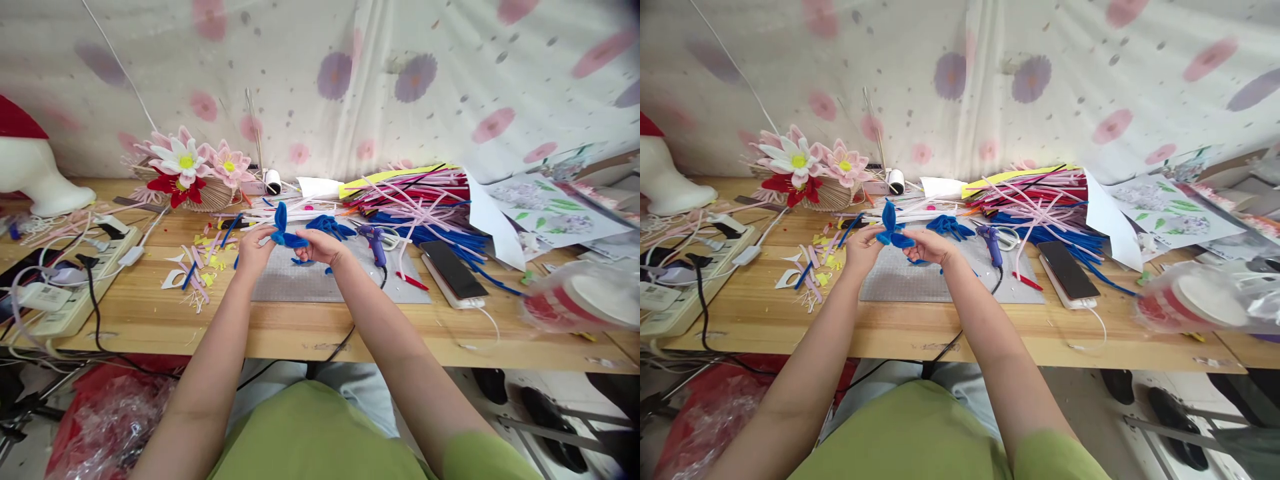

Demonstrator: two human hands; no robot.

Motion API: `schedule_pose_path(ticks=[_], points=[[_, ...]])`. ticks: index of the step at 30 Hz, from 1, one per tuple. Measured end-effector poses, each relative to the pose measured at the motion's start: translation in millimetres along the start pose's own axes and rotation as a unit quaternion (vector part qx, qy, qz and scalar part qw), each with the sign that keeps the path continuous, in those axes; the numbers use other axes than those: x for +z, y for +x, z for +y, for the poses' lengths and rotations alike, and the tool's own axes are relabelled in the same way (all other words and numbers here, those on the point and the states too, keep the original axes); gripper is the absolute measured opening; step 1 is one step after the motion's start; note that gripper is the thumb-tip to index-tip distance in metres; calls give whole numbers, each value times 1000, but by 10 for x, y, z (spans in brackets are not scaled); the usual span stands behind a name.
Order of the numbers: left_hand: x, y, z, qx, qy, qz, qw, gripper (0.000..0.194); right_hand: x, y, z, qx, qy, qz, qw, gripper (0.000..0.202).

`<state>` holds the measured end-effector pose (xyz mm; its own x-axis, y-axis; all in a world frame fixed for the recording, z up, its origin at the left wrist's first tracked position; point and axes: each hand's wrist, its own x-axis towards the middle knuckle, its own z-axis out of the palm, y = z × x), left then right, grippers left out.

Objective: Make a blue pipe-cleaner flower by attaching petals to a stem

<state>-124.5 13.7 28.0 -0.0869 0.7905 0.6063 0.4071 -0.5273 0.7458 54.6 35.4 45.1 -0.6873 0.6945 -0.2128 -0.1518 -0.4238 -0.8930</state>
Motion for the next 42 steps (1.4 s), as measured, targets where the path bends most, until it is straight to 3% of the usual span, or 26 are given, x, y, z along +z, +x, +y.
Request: schedule_pose_path(ticks=[3, 6, 10, 13, 16, 20, 25, 35, 42], points=[[-31, -39, -56, -5, 0, -24, 1000, 18, -24, 3, 4, 26, -15, -47, 998, 18], [-69, -53, -63, -6, 21, -71, 997, 21, -28, 36, -3, 36, -26, -28, 999, 13], [-118, -50, -69, -25, 53, -90, 994, 14, -18, 69, -7, 30, -45, 18, 998, 10], [-153, -59, -90, -32, 59, -91, 994, 13, 15, 76, -12, 52, -68, -17, 996, 12], [-192, -81, -98, -25, 66, -97, 993, 15, 61, 101, -22, 83, -103, -39, 990, 11], [-239, -92, -64, -17, 104, -132, 986, 19, 104, 139, -55, 77, -149, 4, 986, 11], [-258, -36, 26, 28, 169, -154, 973, 10, 115, 91, -134, 72, -200, 17, 977, 12], [-229, 80, 77, 60, 159, -201, 965, 12, 55, 89, -226, 61, -220, -2, 974, 15], [-273, 205, 160, 30, 196, -300, 933, 12, 71, 129, -287, 76, -261, -25, 962, 15]])
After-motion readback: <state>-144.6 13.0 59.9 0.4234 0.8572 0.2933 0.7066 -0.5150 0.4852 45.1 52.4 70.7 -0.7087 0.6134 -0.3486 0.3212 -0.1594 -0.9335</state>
